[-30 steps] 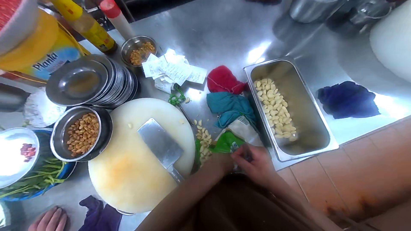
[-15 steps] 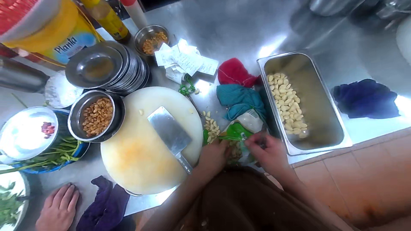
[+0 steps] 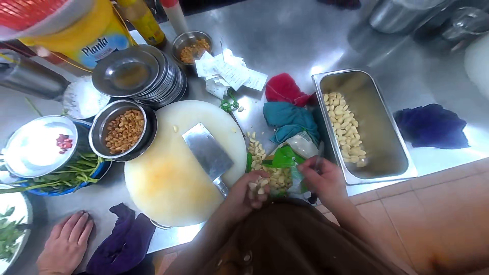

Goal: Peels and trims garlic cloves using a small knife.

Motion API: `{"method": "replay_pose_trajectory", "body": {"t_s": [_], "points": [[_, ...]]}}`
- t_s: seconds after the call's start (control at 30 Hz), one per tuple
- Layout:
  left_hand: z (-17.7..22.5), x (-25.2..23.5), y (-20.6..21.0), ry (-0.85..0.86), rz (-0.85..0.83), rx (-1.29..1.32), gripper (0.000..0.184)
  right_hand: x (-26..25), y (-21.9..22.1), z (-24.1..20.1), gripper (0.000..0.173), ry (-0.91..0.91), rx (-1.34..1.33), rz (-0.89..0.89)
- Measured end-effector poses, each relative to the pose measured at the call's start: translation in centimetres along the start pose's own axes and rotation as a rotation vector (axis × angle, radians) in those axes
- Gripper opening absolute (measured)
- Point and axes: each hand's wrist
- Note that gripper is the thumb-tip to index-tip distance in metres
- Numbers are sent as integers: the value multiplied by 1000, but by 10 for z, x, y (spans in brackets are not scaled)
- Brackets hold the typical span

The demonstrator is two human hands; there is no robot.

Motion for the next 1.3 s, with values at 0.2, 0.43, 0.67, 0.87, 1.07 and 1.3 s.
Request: {"method": "replay_pose_trajectory", "body": {"t_s": [0.2, 0.43, 0.67, 0.87, 1.07, 1.3], "points": [[6, 3, 12, 36, 40, 16, 44, 7, -5, -2, 12, -29, 77, -21], [7, 4, 28, 74, -62, 2, 43, 28, -10, -20, 36, -127, 307, 41], [11, 6, 40, 50, -45, -42, 43, 42, 6, -44, 25, -384, 303, -59], [12, 6, 52, 58, 19, 86, 37, 36, 21, -49, 21, -442, 386, -63], [13, 10, 51, 113, 134, -55, 32, 27, 27, -38, 31, -301, 516, -87], [10, 12, 44, 94, 248, -104, 32, 14, 33, -39, 25, -240, 564, -287]]}}
Point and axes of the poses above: each hand's wrist, its own x-axis away from the middle knuckle, its own y-axis out of the palm, z = x × y, and after that the axes turned 9 degrees about y, right-handed
